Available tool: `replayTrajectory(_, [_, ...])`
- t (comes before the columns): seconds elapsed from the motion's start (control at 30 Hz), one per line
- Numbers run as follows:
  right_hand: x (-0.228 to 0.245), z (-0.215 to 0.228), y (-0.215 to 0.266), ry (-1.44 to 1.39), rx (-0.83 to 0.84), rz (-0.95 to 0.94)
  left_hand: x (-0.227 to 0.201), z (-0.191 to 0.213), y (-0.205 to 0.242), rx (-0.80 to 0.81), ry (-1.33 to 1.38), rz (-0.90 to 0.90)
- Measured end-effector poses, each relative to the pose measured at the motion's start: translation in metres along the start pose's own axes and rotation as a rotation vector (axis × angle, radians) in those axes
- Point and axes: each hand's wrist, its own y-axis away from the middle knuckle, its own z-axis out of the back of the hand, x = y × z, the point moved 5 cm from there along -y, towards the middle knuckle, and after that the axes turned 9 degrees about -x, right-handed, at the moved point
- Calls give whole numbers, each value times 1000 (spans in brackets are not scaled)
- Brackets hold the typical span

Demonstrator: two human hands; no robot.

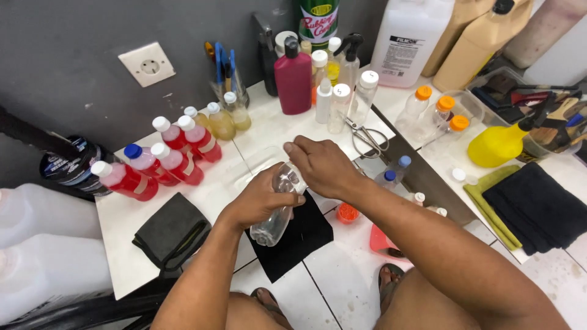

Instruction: The person pours a pink liquid from a large jug into a small clear bottle using a plastic cup as a funnel. They then pour the liquid from the cup into the bottle, wipe the bottle with a black cloth, and screw on an orange cap.

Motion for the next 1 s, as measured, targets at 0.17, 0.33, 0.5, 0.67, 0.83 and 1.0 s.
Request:
replayTrajectory(0.17, [20,11,8,-59,79,204,27,10,0,231,261,23])
replayTrajectory(0.33, [41,40,23,-162,80,420,25,5,3,518,452,-45])
replayTrajectory(0.5, [20,42,28,-435,279,283,39,-11,6,716,542,40])
replayTrajectory(0.67, [-17,29,15,-432,298,-23,12,-14,7,383,252,93])
replayTrajectory(0.83, [-32,19,11,-215,269,-202,13,-2,-8,62,-193,29])
replayTrajectory(1.0, [-31,15,14,-379,404,-20,20,-4,9,257,84,177])
